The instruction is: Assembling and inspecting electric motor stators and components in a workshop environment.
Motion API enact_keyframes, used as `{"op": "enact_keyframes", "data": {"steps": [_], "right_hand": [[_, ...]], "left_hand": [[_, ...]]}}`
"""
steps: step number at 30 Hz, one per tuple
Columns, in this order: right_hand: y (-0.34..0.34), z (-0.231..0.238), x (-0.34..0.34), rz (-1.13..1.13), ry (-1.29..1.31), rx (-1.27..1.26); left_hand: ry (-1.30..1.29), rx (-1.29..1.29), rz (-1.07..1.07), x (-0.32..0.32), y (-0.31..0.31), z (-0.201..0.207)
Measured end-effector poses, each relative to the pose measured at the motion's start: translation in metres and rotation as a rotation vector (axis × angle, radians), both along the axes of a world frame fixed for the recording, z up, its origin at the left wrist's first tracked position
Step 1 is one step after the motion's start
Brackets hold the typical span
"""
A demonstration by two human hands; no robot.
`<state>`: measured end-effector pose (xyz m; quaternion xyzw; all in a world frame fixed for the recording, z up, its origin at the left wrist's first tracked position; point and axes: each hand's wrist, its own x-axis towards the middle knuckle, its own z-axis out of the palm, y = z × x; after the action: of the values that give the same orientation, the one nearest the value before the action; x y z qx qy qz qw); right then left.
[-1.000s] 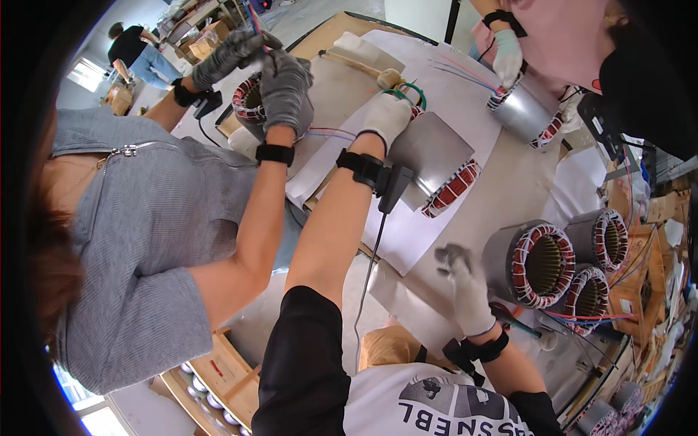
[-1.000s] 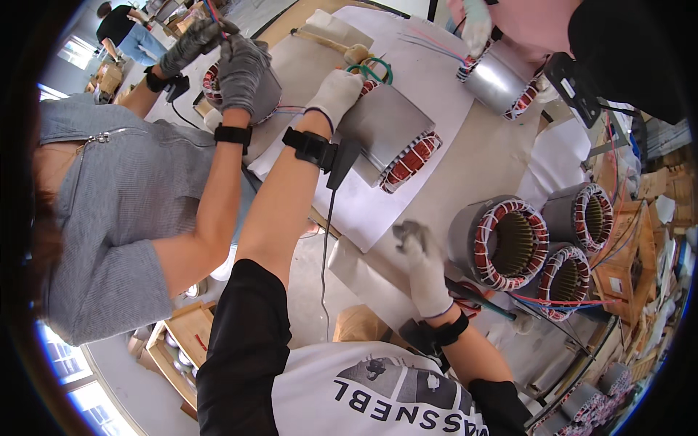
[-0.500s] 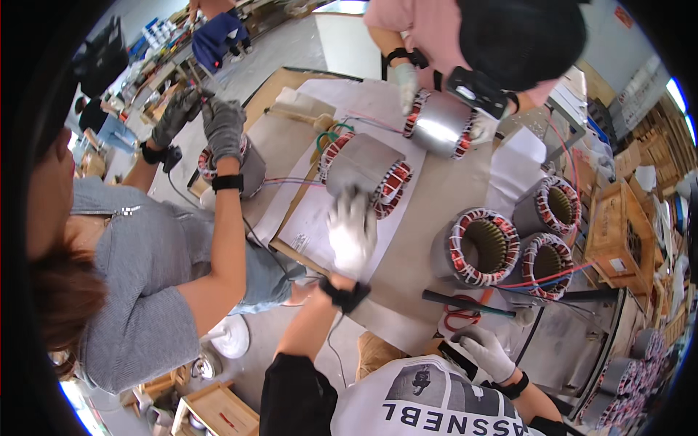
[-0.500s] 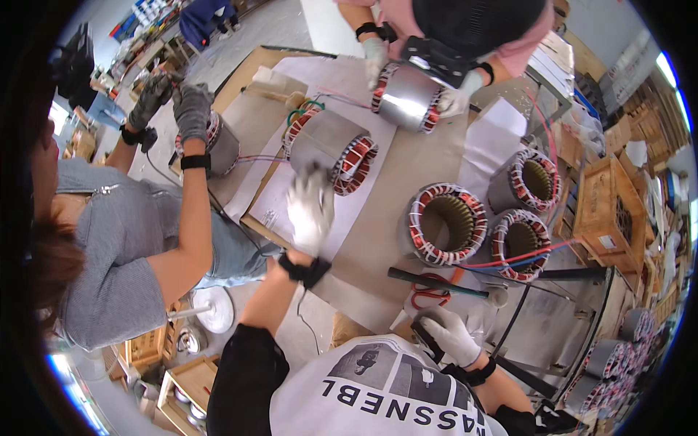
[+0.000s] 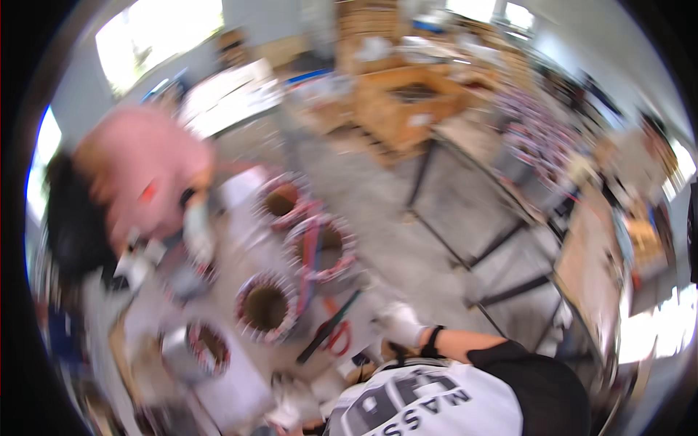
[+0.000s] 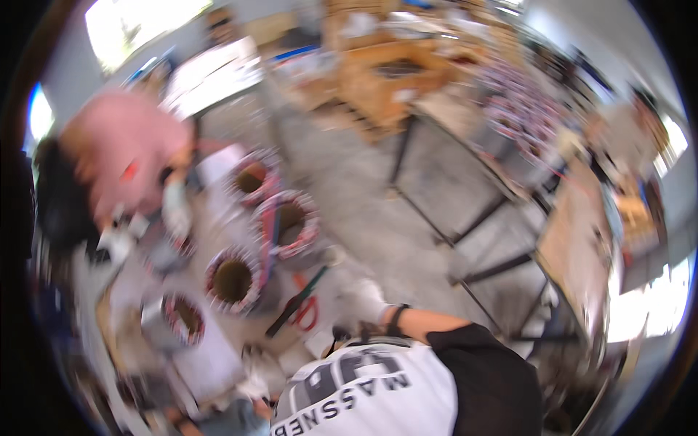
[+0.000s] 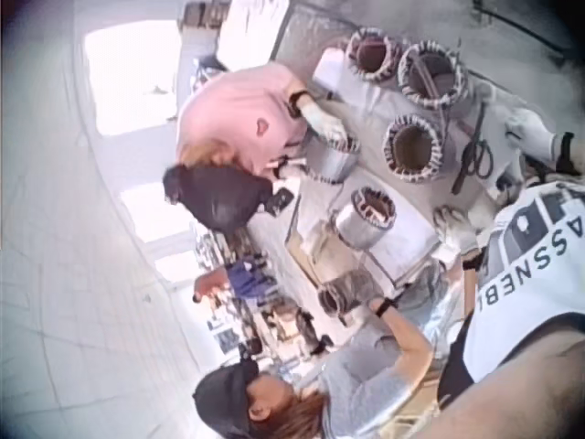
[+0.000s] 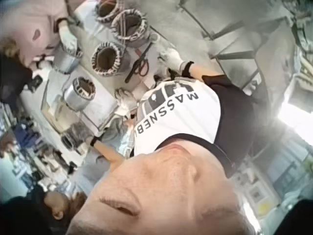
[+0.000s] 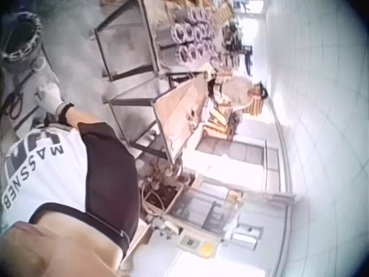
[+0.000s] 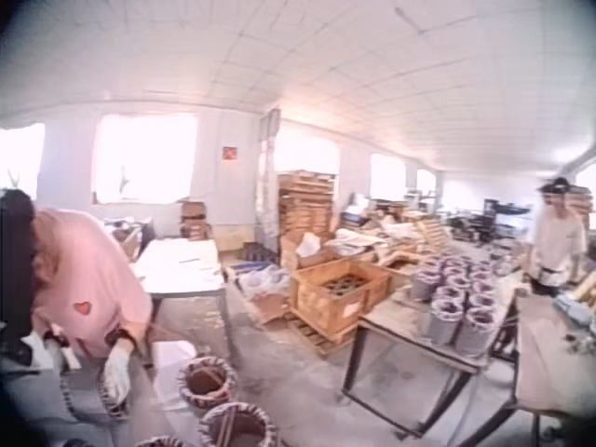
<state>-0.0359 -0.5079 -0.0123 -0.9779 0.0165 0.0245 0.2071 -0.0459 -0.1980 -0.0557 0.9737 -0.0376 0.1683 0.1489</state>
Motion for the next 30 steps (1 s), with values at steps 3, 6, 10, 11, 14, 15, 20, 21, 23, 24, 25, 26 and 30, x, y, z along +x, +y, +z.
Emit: {"op": "enact_keyframes", "data": {"steps": [3,6,10,11,14,15,20,21,23,24,25,26,30], "right_hand": [[-0.008,0.001,0.0,0.013,-0.241,-0.004],[-0.019,0.0,-0.014,0.017,-0.216,-0.054],[-0.025,0.0,-0.029,0.02,-0.233,0.002],[-0.027,0.0,-0.033,0.021,-0.255,-0.011],[-0.027,0.01,-0.039,0.071,-0.261,0.073],[-0.029,0.015,-0.048,0.093,-0.231,0.159],[-0.067,-0.017,-0.111,-0.3,0.072,0.605],[-0.091,-0.041,-0.136,-0.401,0.121,0.518],[-0.119,-0.074,-0.187,-0.574,0.182,0.628],[-0.137,-0.097,-0.213,-0.599,0.28,0.592],[-0.15,-0.123,-0.242,-0.672,0.326,0.573],[-0.152,-0.125,-0.263,-0.688,0.405,0.623],[-0.163,-0.156,-0.337,-0.257,0.622,0.249]], "left_hand": [[0.181,0.07,0.073,-0.001,-0.018,0.021],[0.191,0.078,0.031,-0.002,-0.029,0.026],[0.189,0.103,0.058,-0.009,-0.04,0.031],[0.184,0.107,0.056,-0.01,-0.045,0.033],[0.161,0.079,0.084,-0.012,-0.038,0.03],[0.121,0.067,0.056,-0.008,-0.03,0.02],[0.317,0.426,-0.108,-0.011,-0.014,0.024],[0.183,0.056,0.024,-0.007,-0.028,0.021],[0.184,0.071,0.213,-0.02,-0.038,0.016],[0.192,0.147,0.176,-0.028,-0.048,0.027],[0.117,0.221,0.11,-0.043,-0.048,0.02],[0.141,0.133,0.099,-0.064,-0.046,0.014],[0.408,0.032,0.133,-0.164,-0.04,-0.024]]}}
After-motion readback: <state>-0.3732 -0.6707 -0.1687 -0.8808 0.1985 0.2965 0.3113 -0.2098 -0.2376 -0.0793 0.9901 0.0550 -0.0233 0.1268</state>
